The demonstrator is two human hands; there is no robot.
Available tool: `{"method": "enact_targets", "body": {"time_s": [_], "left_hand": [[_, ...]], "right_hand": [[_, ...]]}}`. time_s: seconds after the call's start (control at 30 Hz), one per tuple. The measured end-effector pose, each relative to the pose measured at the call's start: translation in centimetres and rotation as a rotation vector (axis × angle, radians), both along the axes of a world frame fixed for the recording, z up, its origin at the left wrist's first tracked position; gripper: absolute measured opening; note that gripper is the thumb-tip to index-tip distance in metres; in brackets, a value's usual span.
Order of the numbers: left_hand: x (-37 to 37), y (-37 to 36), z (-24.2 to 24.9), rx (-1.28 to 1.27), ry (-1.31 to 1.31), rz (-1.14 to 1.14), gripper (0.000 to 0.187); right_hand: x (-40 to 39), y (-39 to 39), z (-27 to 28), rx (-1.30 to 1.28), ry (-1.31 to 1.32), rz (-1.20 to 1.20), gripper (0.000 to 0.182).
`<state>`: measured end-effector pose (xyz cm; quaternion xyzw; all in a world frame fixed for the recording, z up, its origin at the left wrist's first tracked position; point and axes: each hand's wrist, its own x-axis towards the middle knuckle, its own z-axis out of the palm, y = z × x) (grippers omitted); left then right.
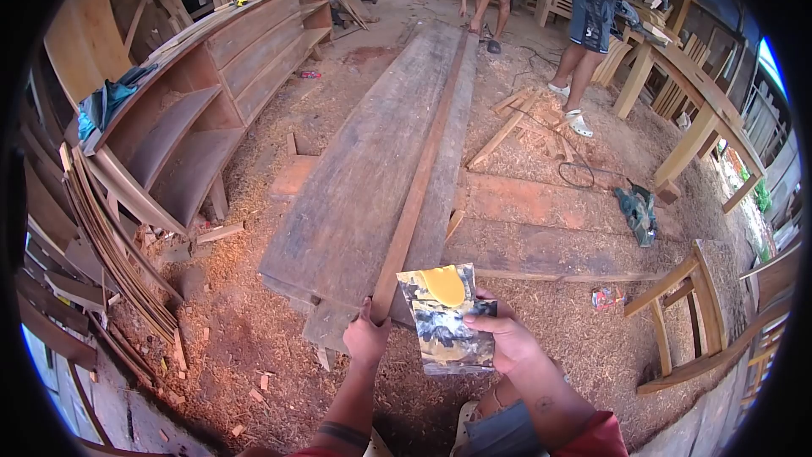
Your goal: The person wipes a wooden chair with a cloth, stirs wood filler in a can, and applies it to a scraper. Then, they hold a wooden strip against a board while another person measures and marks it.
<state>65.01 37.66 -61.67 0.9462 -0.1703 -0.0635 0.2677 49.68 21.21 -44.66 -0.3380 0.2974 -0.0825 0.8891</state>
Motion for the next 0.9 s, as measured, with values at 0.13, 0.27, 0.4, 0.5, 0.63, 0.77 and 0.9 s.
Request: {"method": "enact_targets", "body": {"time_s": [0.13,0.27,0.4,0.5,0.63,0.77,0.9], "left_hand": [[0.0,0.0,0.3,0.008,0.008,0.001,0.063],[0.0,0.0,0.2,-0.005,-0.01,0.001,0.063],[0.1,-0.1,0.6,0.001,0.044,0.02,0.065],[0.0,-0.1,0.5,-0.006,0.034,0.023,0.065],[0.1,-0.1,0.1,-0.013,0.025,0.026,0.065],[0.1,-0.1,0.3,-0.009,0.04,0.023,0.064],[0.0,-0.2,0.7,-0.011,0.034,0.026,0.064]], "right_hand": [[0.0,0.0,0.2,0.009,-0.007,0.005,0.066],[0.0,0.0,0.0,0.007,-0.001,0.004,0.066],[-0.1,0.0,0.2,-0.006,0.019,-0.009,0.068],[0.0,0.2,0.4,-0.003,0.037,-0.036,0.07],[-0.1,0.1,0.1,0.0,0.038,-0.031,0.072],[-0.1,0.0,-0.1,-0.003,0.032,-0.027,0.071],[0.2,0.4,0.9,-0.024,0.064,-0.035,0.068]]}}
